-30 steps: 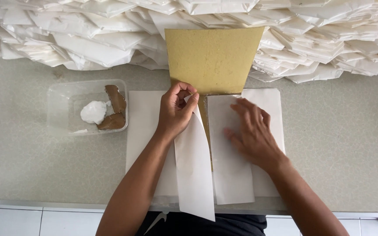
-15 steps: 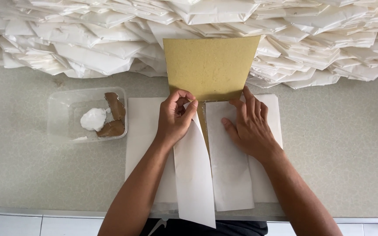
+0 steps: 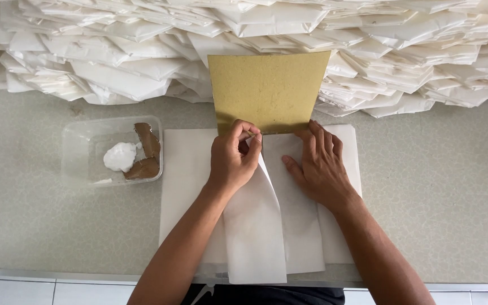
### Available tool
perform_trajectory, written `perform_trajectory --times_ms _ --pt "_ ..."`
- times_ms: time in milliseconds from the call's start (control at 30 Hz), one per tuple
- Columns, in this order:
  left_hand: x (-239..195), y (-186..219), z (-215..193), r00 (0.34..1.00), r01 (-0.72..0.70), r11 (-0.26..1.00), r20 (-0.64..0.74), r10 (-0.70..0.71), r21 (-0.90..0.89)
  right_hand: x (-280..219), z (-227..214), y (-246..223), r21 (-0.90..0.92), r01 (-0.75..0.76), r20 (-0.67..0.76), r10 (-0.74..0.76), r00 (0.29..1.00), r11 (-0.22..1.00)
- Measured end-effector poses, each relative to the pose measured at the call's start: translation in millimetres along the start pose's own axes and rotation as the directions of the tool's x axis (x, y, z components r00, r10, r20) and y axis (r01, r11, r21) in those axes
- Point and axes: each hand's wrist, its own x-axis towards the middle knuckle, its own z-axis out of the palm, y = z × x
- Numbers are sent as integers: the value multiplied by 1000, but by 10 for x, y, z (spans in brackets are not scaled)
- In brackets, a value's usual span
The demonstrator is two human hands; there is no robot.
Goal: Applying glue to a cardboard strip and wrapping it with white paper to create a finished component.
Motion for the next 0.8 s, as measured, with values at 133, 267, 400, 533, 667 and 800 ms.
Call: perform_trajectory --times_ms 133,267,400,533,667,800 --pt "-19 39 14 1000 -21 990 0 21 138 0 -47 -34 2 12 -6 -12 1000 1000" --pt "-23 118 17 998 -48 954 50 35 294 -4 -49 -36 32 3 -8 -3 1000 999" --pt "-71 113 6 994 -94 925 78 70 367 -2 -64 -35 25 0 -7 0 1000 1000" --pt "-145 143 -21 993 -106 910 97 73 401 -2 -59 -41 28 -4 1 4 1000 1000" --pt "-206 239 -86 985 -125 895 158 62 429 -7 -98 -52 42 -6 0 6 1000 999" --pt "-407 247 -75 979 -178 874 169 112 452 -5 -65 -22 35 -16 14 16 1000 999"
